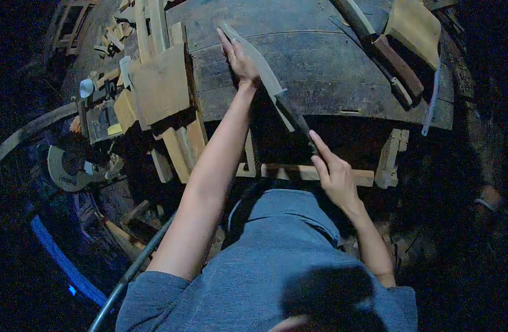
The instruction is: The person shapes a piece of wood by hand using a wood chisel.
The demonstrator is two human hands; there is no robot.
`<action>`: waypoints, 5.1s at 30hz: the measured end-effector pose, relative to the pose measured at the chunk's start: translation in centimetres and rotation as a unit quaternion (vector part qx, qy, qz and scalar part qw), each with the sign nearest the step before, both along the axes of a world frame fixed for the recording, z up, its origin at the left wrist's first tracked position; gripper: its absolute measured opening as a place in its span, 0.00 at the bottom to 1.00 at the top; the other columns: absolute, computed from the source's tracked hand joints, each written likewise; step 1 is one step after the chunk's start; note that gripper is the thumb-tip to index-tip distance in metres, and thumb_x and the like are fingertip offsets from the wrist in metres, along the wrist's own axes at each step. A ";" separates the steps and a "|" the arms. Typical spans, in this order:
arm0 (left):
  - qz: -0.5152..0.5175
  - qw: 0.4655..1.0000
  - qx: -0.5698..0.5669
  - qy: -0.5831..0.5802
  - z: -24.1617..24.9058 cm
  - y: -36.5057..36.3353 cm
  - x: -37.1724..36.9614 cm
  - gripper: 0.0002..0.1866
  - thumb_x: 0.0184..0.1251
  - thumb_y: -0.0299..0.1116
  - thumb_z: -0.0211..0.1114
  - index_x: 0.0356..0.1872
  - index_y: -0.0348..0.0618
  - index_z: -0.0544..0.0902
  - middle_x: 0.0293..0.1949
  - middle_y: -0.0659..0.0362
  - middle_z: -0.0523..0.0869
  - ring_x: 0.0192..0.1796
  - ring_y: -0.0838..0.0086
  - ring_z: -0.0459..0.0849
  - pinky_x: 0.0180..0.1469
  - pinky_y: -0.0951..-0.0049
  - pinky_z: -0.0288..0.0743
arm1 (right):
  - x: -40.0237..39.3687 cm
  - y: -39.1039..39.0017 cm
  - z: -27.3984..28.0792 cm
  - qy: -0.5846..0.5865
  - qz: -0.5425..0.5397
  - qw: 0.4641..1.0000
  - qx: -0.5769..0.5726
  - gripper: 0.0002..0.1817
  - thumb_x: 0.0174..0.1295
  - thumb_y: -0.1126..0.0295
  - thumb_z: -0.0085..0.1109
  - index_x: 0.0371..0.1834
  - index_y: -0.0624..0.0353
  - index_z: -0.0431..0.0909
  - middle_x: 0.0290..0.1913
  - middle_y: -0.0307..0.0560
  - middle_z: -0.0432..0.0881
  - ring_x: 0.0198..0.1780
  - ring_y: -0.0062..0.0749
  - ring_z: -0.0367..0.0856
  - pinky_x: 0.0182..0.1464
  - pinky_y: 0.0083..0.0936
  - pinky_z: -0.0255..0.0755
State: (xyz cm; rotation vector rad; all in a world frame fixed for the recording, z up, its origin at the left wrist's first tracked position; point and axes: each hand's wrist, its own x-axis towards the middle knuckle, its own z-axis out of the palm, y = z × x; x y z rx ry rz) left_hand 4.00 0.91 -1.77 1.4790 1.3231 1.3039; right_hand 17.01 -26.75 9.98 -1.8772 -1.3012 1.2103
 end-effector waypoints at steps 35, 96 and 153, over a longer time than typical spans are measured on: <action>0.000 1.000 -0.003 -0.025 -0.3 0.3 0.1 0.30 0.78 0.41 0.39 0.75 0.42 0.49 0.76 0.51 0.48 0.78 0.61 0.43 0.76 0.65 0.37 | -0.2 8.0 -0.4 0.058 -0.009 0.997 -0.043 0.25 0.70 0.61 0.46 0.71 0.40 0.62 0.29 0.66 0.79 0.30 0.59 0.81 0.35 0.44 0.71; 0.044 0.998 -0.001 -0.045 0.0 -0.4 0.9 0.27 0.78 0.38 0.36 0.74 0.42 0.54 0.75 0.50 0.53 0.78 0.60 0.46 0.75 0.65 0.38 | 2.0 13.1 1.3 -0.044 0.078 0.995 -0.030 0.24 0.70 0.58 0.45 0.70 0.37 0.64 0.32 0.69 0.80 0.39 0.65 0.79 0.44 0.51 0.71; -0.010 0.999 0.033 -0.022 -2.5 1.7 -0.3 0.30 0.75 0.38 0.41 0.75 0.38 0.49 0.75 0.47 0.52 0.77 0.57 0.49 0.75 0.65 0.43 | -1.5 -0.8 1.9 0.036 -0.030 0.998 -0.045 0.27 0.69 0.65 0.47 0.72 0.40 0.60 0.31 0.69 0.78 0.36 0.63 0.79 0.39 0.51 0.70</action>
